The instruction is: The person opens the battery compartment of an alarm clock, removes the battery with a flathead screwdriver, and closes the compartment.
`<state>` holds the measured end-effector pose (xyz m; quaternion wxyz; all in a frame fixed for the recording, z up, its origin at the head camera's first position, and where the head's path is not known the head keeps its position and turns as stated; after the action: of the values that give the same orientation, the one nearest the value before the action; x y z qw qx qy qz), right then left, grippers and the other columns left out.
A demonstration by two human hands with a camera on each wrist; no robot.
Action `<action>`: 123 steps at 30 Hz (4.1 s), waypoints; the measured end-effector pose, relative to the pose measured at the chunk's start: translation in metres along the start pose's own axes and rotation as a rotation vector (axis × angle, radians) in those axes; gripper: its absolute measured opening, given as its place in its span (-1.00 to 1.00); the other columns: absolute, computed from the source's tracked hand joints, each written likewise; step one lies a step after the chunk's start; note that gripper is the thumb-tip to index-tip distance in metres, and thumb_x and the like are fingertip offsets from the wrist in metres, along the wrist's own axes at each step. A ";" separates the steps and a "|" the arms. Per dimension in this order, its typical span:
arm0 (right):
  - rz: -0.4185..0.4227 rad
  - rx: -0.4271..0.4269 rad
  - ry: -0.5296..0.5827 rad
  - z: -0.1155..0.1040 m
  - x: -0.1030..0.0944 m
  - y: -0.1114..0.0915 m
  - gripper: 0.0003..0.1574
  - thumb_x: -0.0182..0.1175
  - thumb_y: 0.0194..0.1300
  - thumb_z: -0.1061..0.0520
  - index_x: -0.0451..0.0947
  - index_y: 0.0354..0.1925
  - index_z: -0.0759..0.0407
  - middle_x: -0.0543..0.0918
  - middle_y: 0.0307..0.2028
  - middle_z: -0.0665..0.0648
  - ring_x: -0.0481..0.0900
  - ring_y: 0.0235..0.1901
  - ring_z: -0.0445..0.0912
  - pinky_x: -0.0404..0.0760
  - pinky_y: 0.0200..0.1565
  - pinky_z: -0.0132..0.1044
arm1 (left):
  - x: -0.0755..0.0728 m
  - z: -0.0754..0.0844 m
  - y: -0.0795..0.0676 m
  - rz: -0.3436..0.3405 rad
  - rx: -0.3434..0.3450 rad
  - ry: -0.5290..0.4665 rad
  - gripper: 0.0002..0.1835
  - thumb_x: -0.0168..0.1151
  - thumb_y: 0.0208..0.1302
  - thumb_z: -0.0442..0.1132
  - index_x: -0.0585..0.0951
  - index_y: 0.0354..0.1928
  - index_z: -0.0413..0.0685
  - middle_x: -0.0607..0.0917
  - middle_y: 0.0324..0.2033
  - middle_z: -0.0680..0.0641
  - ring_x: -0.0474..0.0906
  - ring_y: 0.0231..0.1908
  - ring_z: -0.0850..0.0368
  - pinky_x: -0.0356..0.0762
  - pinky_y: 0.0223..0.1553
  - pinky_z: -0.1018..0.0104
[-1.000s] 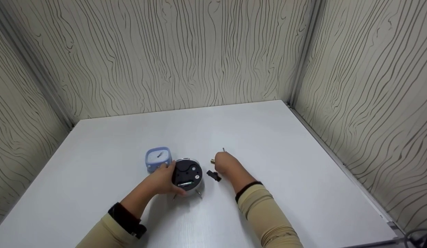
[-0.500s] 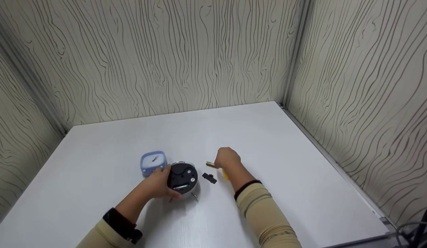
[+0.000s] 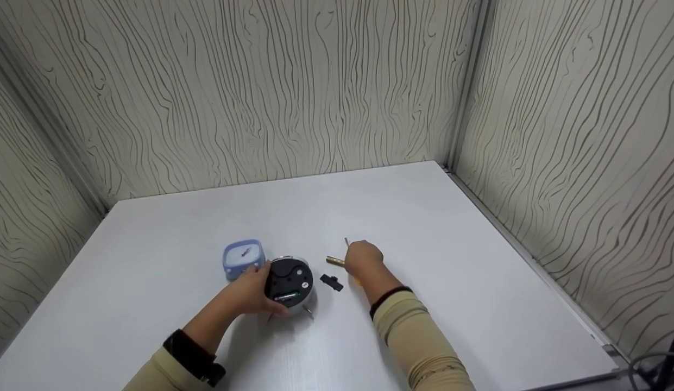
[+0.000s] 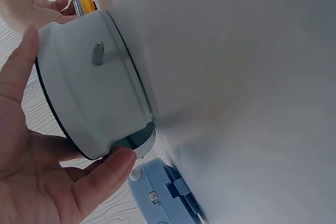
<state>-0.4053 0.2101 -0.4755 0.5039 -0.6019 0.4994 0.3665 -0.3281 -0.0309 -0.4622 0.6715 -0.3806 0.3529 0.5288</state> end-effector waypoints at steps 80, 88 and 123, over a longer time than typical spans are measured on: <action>-0.102 -0.492 0.503 -0.107 -0.027 -0.062 -0.81 0.19 0.21 -0.04 0.51 -0.31 0.03 0.59 -0.39 0.05 0.58 -0.38 -0.07 0.61 -0.31 -0.25 | -0.027 0.010 0.001 0.255 0.136 -0.313 -0.73 0.19 0.22 -0.15 0.52 -0.03 0.07 0.62 -0.24 0.03 0.50 -0.29 0.17 0.58 -0.20 0.27; -0.105 -0.430 0.401 -0.094 -0.024 -0.045 -0.76 0.02 0.34 0.05 0.53 -0.25 0.17 0.57 -0.42 0.14 0.56 -0.42 -0.08 0.61 -0.34 -0.22 | -0.040 -0.003 0.000 0.232 0.123 -0.260 -0.81 0.15 0.25 -0.15 0.46 -0.11 0.06 0.56 -0.29 0.01 0.45 -0.30 0.11 0.56 -0.17 0.23; -0.035 -0.245 0.119 -0.086 0.002 -0.022 -0.79 0.02 0.31 0.11 0.55 -0.28 0.19 0.54 -0.51 0.04 0.51 -0.48 -0.13 0.53 -0.40 -0.27 | -0.073 -0.024 0.000 0.100 0.269 0.100 -0.85 0.16 0.24 -0.19 0.59 -0.19 -0.04 0.58 -0.34 0.03 0.46 -0.29 0.13 0.48 -0.10 0.17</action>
<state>-0.3890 0.1255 -0.4531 0.4025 -0.6881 0.4693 0.3797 -0.3434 -0.0842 -0.4088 0.6707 -0.2950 0.4723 0.4899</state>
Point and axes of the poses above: each hand's wrist, its own y-axis towards the middle knuckle, its own x-axis out of the palm, z = x × y, the point moved 3 cm from there along y, towards the middle knuckle
